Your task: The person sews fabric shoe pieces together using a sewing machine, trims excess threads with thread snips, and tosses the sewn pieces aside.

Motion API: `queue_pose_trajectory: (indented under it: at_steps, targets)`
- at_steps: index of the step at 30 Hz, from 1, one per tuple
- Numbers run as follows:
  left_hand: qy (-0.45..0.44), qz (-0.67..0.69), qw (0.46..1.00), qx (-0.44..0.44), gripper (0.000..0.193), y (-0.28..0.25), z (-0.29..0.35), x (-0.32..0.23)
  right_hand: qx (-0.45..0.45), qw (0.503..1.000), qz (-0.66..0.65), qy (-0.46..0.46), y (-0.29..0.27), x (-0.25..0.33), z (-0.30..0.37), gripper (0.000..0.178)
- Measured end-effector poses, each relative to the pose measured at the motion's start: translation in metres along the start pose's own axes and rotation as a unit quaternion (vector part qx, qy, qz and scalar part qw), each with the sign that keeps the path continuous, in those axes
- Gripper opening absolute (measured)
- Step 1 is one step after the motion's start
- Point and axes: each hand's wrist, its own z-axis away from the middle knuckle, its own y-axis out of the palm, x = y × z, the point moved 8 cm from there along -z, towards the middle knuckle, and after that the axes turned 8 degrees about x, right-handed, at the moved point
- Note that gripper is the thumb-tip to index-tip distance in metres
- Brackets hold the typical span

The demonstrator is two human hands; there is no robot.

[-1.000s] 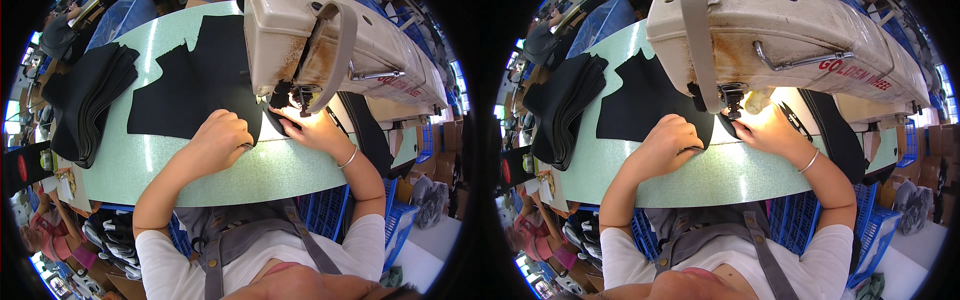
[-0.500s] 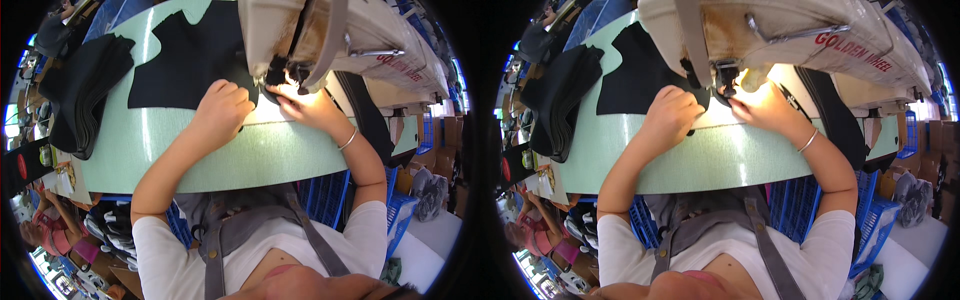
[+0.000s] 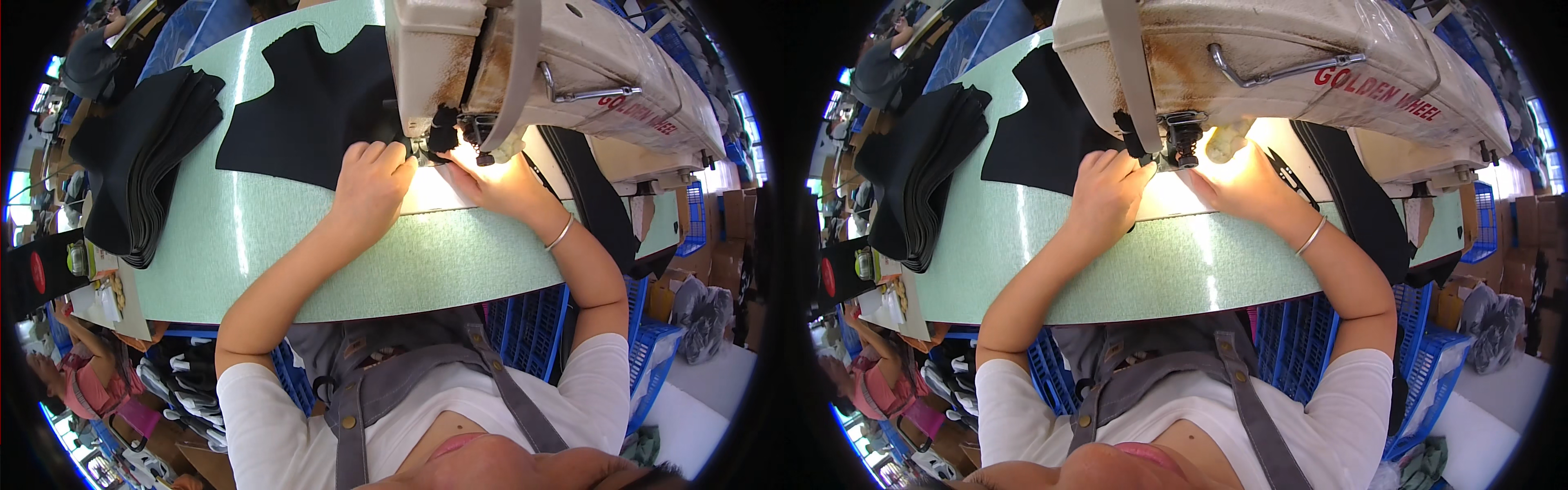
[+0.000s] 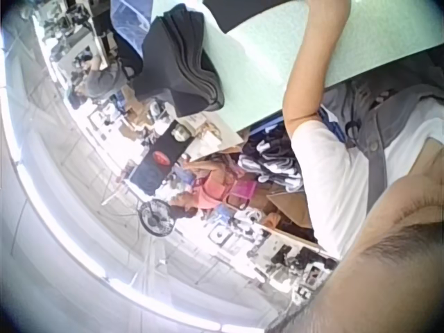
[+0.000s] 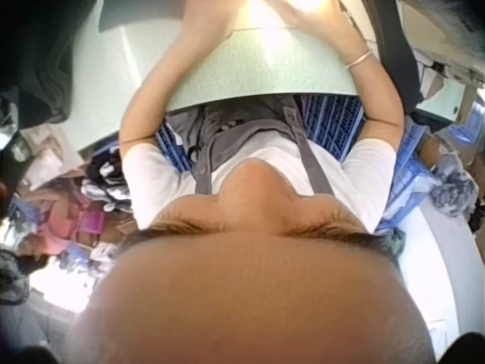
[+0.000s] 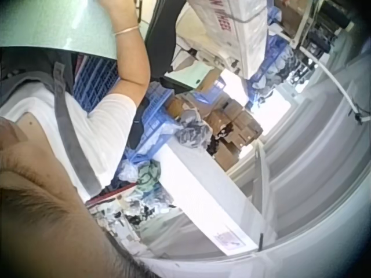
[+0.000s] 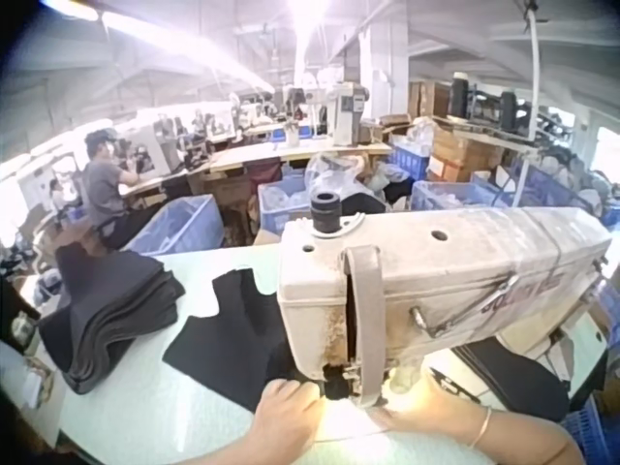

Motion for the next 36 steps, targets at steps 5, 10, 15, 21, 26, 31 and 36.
queue_pose_trajectory:
  at_steps: [5, 10, 15, 21, 26, 31, 36]
  targets:
    - [-0.055, 0.057, 0.997, 0.020, 0.029, 0.015, 0.002, 0.009, 0.009, 0.995, 0.090, -0.033, -0.001, 0.009, 0.004, 0.029]
    - [-0.047, 0.054, 0.997, -0.029, 0.029, 0.014, 0.001, 0.004, 0.022, 0.996, 0.077, -0.030, 0.006, 0.011, 0.003, 0.019]
    - [-0.027, 0.006, 0.999, -0.028, 0.025, 0.014, 0.003, -0.004, 0.026, 0.998, 0.041, -0.026, 0.008, 0.013, 0.005, 0.021]
    - [-0.010, -0.012, 0.999, -0.048, 0.017, 0.011, 0.002, -0.006, 0.034, 0.997, 0.062, -0.027, 0.008, 0.016, 0.004, 0.024]
    - [-0.003, -0.035, 0.997, -0.062, 0.016, 0.007, 0.001, -0.009, 0.056, 0.996, 0.069, -0.016, 0.009, 0.018, 0.004, 0.025]
    - [0.001, -0.033, 0.998, -0.057, 0.016, 0.007, 0.001, -0.007, 0.054, 0.994, 0.085, -0.030, 0.014, 0.021, 0.008, 0.027]
    - [0.013, -0.029, 0.998, -0.056, 0.016, -0.003, 0.002, -0.002, 0.065, 0.990, 0.108, -0.055, 0.018, 0.016, 0.007, 0.026]
